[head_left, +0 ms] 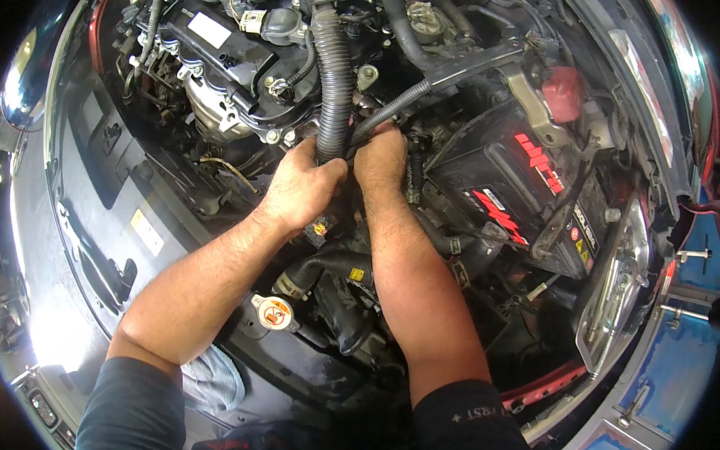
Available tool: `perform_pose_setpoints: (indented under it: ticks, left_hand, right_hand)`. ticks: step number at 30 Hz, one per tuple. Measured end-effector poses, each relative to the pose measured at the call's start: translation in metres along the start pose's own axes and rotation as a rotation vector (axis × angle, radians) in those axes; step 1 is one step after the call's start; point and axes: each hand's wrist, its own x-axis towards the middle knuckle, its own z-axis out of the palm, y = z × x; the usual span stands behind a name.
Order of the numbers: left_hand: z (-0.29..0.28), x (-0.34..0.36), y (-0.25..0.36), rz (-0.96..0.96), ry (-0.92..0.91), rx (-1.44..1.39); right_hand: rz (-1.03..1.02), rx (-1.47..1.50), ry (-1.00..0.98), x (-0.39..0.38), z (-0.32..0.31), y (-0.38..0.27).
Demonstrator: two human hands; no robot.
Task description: The person works under the hood of a red car, manipulating hoses and components near the engine and battery. They use a wrench to tighten bolts, adjust hoses, and reposition parts within the engine bay. The person briefly walks to a nearby box to retrieve a tool before returning to continue adjustments.
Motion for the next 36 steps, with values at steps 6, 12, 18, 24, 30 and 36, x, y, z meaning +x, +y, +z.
perform_pose_setpoints:
  ticks: [6, 12, 18, 24, 30, 36]
  left_hand:
    - [0.000, -0.002, 0.003, 0.004, -0.005, 0.015]
    - [0.001, -0.004, 0.005, 0.007, 0.013, -0.007]
    - [0.000, -0.005, 0.007, -0.003, -0.002, 0.015]
    - [-0.001, -0.004, 0.006, 0.003, -0.020, 0.026]
    - [0.000, -0.004, 0.006, -0.003, -0.008, -0.006]
    - [0.000, -0.003, 0.005, 0.004, -0.007, 0.017]
  right_hand:
    - [0.045, 0.009, -0.076, 0.001, 0.001, 0.002]
    - [0.061, -0.026, -0.042, 0.002, 0.001, -0.001]
    - [0.057, -0.069, -0.034, -0.001, -0.002, -0.005]
    - [0.046, -0.106, -0.086, 0.001, -0.006, -0.007]
    - [0.025, 0.049, -0.035, -0.002, -0.007, -0.010]
    - [0.038, -0.055, -0.049, 0.001, -0.003, -0.004]
